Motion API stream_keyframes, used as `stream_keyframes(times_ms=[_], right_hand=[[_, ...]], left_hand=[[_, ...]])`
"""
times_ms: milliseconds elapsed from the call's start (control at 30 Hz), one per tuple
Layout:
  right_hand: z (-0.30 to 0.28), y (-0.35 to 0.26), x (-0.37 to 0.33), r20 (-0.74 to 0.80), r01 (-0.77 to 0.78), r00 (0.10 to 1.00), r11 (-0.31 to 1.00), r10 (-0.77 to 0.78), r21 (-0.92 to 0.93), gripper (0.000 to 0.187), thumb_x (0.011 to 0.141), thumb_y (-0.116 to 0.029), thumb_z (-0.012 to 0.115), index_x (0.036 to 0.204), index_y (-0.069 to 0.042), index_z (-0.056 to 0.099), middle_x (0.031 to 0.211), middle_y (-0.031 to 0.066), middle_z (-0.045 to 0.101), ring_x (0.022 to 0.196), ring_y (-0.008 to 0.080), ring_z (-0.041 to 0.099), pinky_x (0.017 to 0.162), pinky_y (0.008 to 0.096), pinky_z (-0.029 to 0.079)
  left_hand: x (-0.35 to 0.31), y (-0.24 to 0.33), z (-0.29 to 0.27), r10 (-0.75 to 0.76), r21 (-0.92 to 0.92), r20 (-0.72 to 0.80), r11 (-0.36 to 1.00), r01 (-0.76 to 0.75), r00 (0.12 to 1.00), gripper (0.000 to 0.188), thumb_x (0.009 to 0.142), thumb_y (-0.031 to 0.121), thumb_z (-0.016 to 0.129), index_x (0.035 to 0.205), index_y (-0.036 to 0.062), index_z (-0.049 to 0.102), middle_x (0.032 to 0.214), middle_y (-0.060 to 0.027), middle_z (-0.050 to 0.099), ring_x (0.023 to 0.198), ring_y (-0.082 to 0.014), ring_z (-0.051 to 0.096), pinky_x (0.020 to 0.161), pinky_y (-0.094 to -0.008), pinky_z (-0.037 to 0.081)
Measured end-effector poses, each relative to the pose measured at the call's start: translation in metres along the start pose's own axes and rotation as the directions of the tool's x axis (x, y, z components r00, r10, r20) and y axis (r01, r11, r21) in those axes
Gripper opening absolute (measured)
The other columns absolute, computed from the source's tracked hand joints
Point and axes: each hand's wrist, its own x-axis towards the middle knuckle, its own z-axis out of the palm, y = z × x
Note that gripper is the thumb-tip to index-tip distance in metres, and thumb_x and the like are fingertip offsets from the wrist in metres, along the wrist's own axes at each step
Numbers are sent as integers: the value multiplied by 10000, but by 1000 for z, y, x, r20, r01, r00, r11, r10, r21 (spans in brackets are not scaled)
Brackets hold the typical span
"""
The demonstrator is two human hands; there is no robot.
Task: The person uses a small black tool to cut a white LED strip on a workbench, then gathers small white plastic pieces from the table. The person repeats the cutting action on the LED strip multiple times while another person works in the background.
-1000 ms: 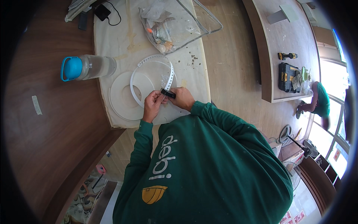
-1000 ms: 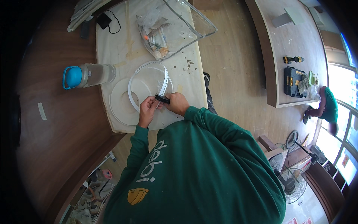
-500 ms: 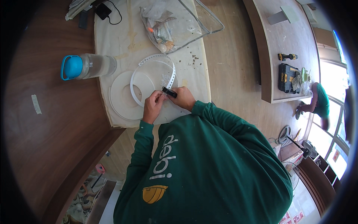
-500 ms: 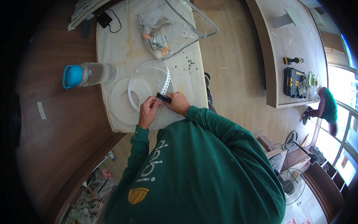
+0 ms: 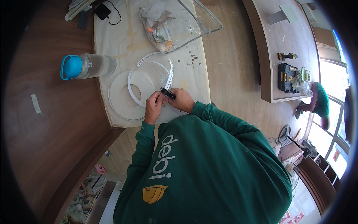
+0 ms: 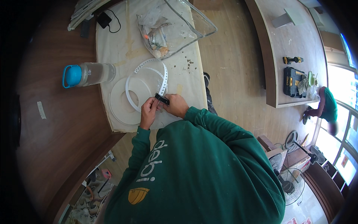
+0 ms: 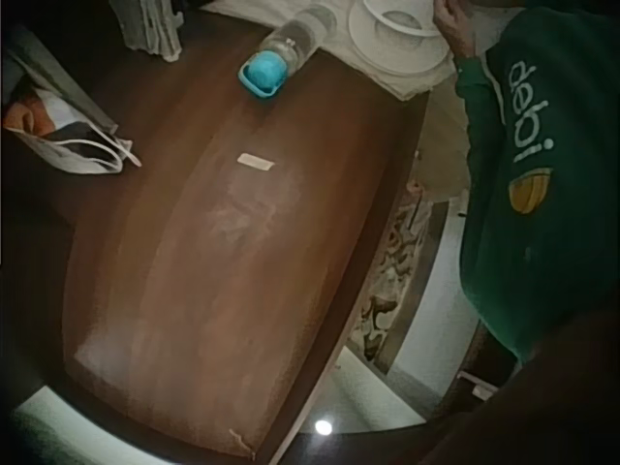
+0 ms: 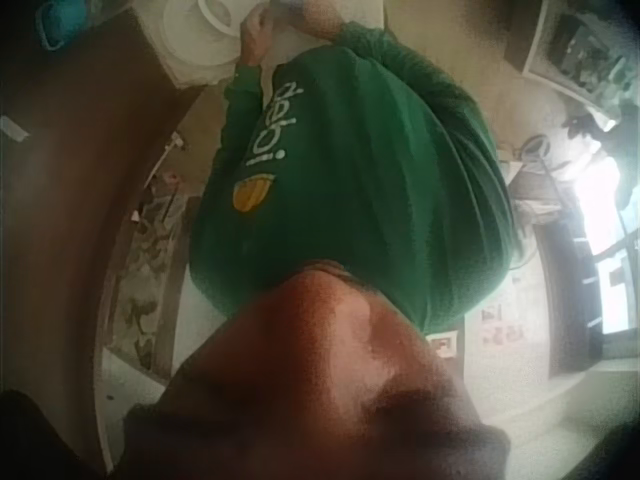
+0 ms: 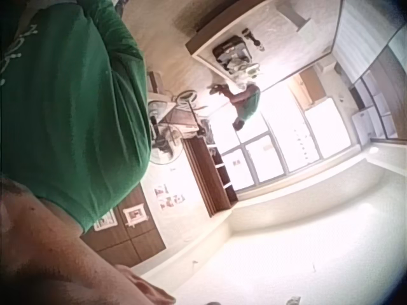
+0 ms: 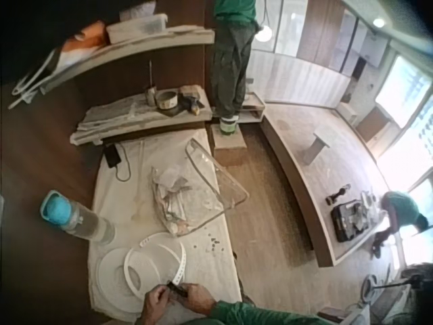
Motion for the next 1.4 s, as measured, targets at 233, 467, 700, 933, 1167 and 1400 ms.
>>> stream_keyframes(times_ms=[233, 467, 700, 933, 1167, 1400], right_hand=[[-2, -1, 0, -23, 42, 999, 996, -44, -72, 211, 861, -233, 775, 899, -38, 706, 819, 208, 722, 772, 432, 708, 707, 501, 557], [3, 7, 1, -45, 52, 997, 993, -57, -104, 178, 865, -217, 764, 898, -50, 712, 834, 194, 734, 783, 427, 713, 712, 497, 559], [6, 15, 6, -48, 45, 998, 993, -51, -108, 233, 878, -283, 753, 850, -56, 706, 780, 217, 712, 752, 442, 708, 706, 533, 564], [9, 18, 9, -85, 29, 996, 995, -37, -99, 208, 857, -247, 760, 794, -54, 716, 749, 218, 699, 723, 437, 696, 679, 511, 559], [5, 20, 3, -53, 30, 998, 1000, -30, -8, 129, 848, -169, 760, 846, -42, 737, 796, 205, 719, 748, 420, 707, 683, 476, 552], [-4, 2, -2, 23, 48, 999, 998, -47, -36, 172, 843, -161, 762, 881, -4, 706, 818, 238, 707, 777, 443, 702, 712, 482, 555]], left_hand=[[-3, 1, -8, -33, -17, 52, 999, 34, 998, 184, 1094, 141, 571, 1016, 4, 667, 853, -20, 687, 729, -76, 567, 690, -260, 484], [-1, -3, -9, -20, -5, 62, 1000, 20, 998, 173, 1087, 125, 573, 1025, -2, 673, 819, -21, 680, 704, -79, 566, 668, -266, 478], [1, -4, -8, -30, -1, 85, 1000, 31, 996, 184, 1097, 137, 557, 1035, 8, 673, 845, -9, 671, 727, -70, 554, 689, -255, 468], [3, -7, -6, -34, 15, 71, 999, 33, 997, 178, 1098, 136, 566, 1063, 3, 679, 858, -17, 685, 728, -69, 562, 689, -252, 473], [2, 1, -3, -52, -64, 80, 996, 57, 995, 171, 1084, 120, 600, 1131, -20, 688, 958, -62, 747, 784, -95, 652, 735, -267, 547], [-1, -11, -16, -60, -140, 121, 987, 77, 991, 183, 1082, 105, 622, 1159, -49, 683, 1009, -97, 774, 888, -137, 746, 785, -282, 601]])
